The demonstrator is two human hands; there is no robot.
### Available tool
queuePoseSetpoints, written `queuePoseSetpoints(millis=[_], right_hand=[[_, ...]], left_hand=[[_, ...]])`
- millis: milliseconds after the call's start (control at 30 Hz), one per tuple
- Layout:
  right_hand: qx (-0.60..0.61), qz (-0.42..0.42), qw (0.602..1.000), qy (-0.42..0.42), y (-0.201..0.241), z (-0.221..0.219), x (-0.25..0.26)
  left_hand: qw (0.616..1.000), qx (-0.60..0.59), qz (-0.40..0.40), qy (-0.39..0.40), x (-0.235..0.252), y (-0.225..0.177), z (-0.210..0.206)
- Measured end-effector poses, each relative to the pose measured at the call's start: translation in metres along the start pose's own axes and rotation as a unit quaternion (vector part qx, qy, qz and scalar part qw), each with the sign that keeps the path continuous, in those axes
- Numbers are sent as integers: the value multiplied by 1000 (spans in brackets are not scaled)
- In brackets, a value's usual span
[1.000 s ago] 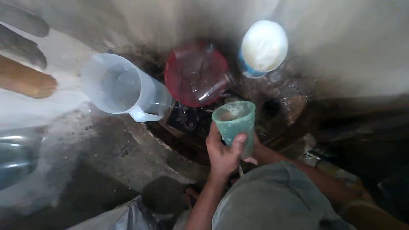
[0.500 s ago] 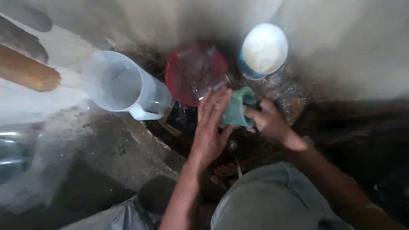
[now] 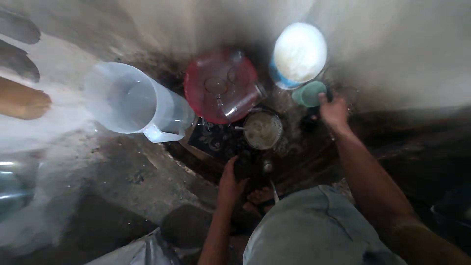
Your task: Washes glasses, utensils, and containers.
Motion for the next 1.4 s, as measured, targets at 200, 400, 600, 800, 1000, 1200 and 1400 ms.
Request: queuePoseSetpoints(millis=[200,400,600,800,1000,1200,1400], right_hand=[[-35,31,998,-36,-5,5,-6],[18,169,983,-72,4,15,-43],[193,147,927,285,47,-24,-120],[43,389,814,429,83,-76,-174],[39,255,770,584,73,-81,-151],[186,98,770,602,73,-78,-156],[74,142,773,614,83,-90,-161]], left_hand=[[993,-100,3,-68,16,-2,-22],[970,-199,34,-136,15,1,-18],[930,-349,-77,-82,4,-17,29],[933,-345,-42,89,-6,-43,66],[832,-541,-23,123,-11,-29,75],[846,-515,-17,-135,-18,-36,72],[898,-397,106,-158,-19,-44,70]])
Point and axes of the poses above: each hand's wrist, its own x-axis towards the middle knuckle, its own z-axis out of the back of the hand, y = z × x, the point moved 3 cm from there along x, towards the middle knuckle, and after that the axes turned 12 degrees about x, right-handed, at the moved point
